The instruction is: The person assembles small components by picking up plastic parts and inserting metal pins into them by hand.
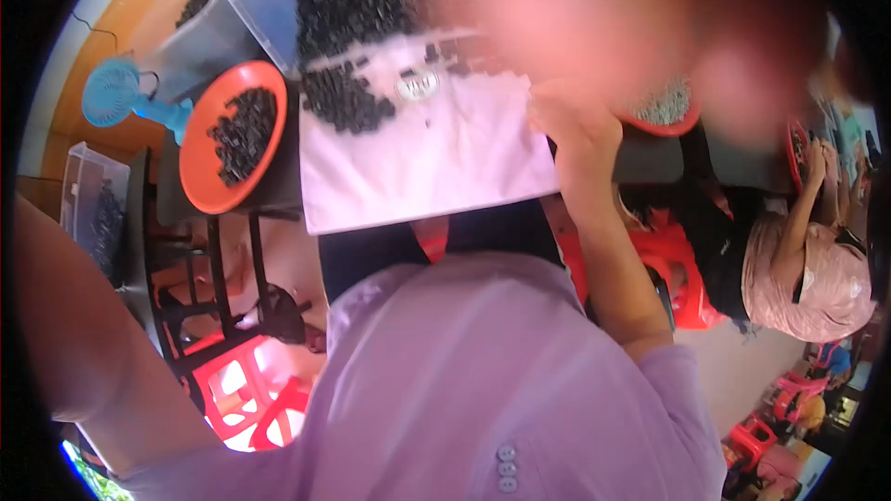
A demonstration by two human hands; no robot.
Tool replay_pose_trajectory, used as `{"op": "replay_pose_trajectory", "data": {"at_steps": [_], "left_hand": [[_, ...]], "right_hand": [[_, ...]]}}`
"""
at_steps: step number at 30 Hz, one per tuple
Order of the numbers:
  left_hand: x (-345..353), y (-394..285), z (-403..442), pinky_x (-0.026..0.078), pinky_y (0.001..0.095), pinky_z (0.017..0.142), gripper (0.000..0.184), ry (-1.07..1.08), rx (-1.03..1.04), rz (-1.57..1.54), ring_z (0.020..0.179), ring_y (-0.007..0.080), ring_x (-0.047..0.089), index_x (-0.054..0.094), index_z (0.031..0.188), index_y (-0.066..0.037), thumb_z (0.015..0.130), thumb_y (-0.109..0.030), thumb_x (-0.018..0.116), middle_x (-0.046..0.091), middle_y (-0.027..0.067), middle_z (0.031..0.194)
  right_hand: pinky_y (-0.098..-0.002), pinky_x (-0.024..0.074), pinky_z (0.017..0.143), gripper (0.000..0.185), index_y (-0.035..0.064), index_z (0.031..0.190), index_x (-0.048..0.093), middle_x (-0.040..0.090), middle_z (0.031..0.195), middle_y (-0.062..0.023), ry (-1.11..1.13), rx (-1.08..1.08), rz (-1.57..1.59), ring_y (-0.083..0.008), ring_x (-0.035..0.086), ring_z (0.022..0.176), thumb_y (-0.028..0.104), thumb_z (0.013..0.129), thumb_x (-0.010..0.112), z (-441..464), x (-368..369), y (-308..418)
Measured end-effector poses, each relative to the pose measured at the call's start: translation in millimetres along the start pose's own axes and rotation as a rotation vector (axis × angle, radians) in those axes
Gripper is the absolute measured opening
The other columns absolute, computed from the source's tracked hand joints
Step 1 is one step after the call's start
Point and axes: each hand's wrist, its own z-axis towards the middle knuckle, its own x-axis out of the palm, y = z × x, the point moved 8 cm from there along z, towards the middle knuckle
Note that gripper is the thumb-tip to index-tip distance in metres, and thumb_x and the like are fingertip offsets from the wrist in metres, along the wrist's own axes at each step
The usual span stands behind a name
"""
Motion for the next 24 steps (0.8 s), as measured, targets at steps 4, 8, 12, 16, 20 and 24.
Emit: {"op": "replay_pose_trajectory", "data": {"at_steps": [4, 8, 12, 16, 20, 24], "left_hand": [[-29, -1, 11, 0.051, 0.0399, 0.064, 0.012, -0.117, -0.079, -0.148, 0.070, 0.0236, 0.065, 0.069, 0.082, -0.001, 0.078, -0.013, 0.071, 0.066, 0.0053, 0.072], [-24, 56, 19, 0.051, 0.0401, 0.064, 0.011, -0.356, -0.216, 0.081, 0.068, 0.0235, 0.065, 0.069, 0.080, -0.002, 0.077, -0.012, 0.072, 0.066, 0.0047, 0.070], [28, 138, 6, 0.049, 0.0315, 0.071, 0.016, -0.401, -0.249, 0.374, 0.074, 0.0169, 0.062, 0.069, 0.091, 0.000, 0.078, -0.007, 0.073, 0.063, 0.0080, 0.081], [43, 149, 17, 0.051, 0.0394, 0.074, 0.017, -0.428, -0.139, 0.578, 0.083, 0.0282, 0.063, 0.069, 0.090, -0.001, 0.075, -0.008, 0.073, 0.062, 0.0111, 0.086], [56, 158, 26, 0.051, 0.0410, 0.074, 0.013, -0.413, -0.061, 0.648, 0.088, 0.0311, 0.063, 0.067, 0.088, -0.001, 0.077, -0.006, 0.071, 0.060, 0.0116, 0.087], [55, 151, 17, 0.050, 0.0324, 0.068, 0.010, -0.512, -0.077, 0.348, 0.078, 0.0195, 0.062, 0.069, 0.094, 0.001, 0.085, -0.003, 0.067, 0.061, 0.0072, 0.084]], "right_hand": [[-0.0216, 0.0478, 0.074, 0.013, -0.0016, 0.100, 0.067, 0.067, 0.088, 0.0003, -0.003, 0.155, -0.041, -0.0047, 0.060, 0.082, 0.002, 0.088, 0.070, -1, -2, -9], [-0.0222, 0.0477, 0.073, 0.014, -0.0020, 0.100, 0.066, 0.068, 0.088, -0.0007, 0.012, 0.094, -0.058, -0.0053, 0.060, 0.081, 0.004, 0.088, 0.070, -1, -3, -7], [-0.0224, 0.0473, 0.072, 0.014, -0.0021, 0.100, 0.066, 0.067, 0.088, -0.0007, 0.029, 0.091, -0.052, -0.0052, 0.059, 0.080, 0.004, 0.088, 0.070, -1, -2, -4], [-0.0220, 0.0461, 0.071, 0.013, -0.0023, 0.099, 0.066, 0.066, 0.087, -0.0009, 0.045, 0.086, -0.033, -0.0046, 0.057, 0.079, 0.002, 0.088, 0.070, -1, -2, -5], [-0.0214, 0.0455, 0.069, 0.011, -0.0024, 0.099, 0.065, 0.066, 0.086, -0.0007, 0.033, 0.076, -0.019, -0.0047, 0.056, 0.076, 0.000, 0.088, 0.069, -1, -1, -3], [-0.0223, 0.0469, 0.069, 0.011, -0.0017, 0.098, 0.065, 0.066, 0.084, -0.0017, 0.083, 0.008, -0.151, -0.0052, 0.057, 0.076, -0.001, 0.088, 0.068, -1, 4, 8]]}}
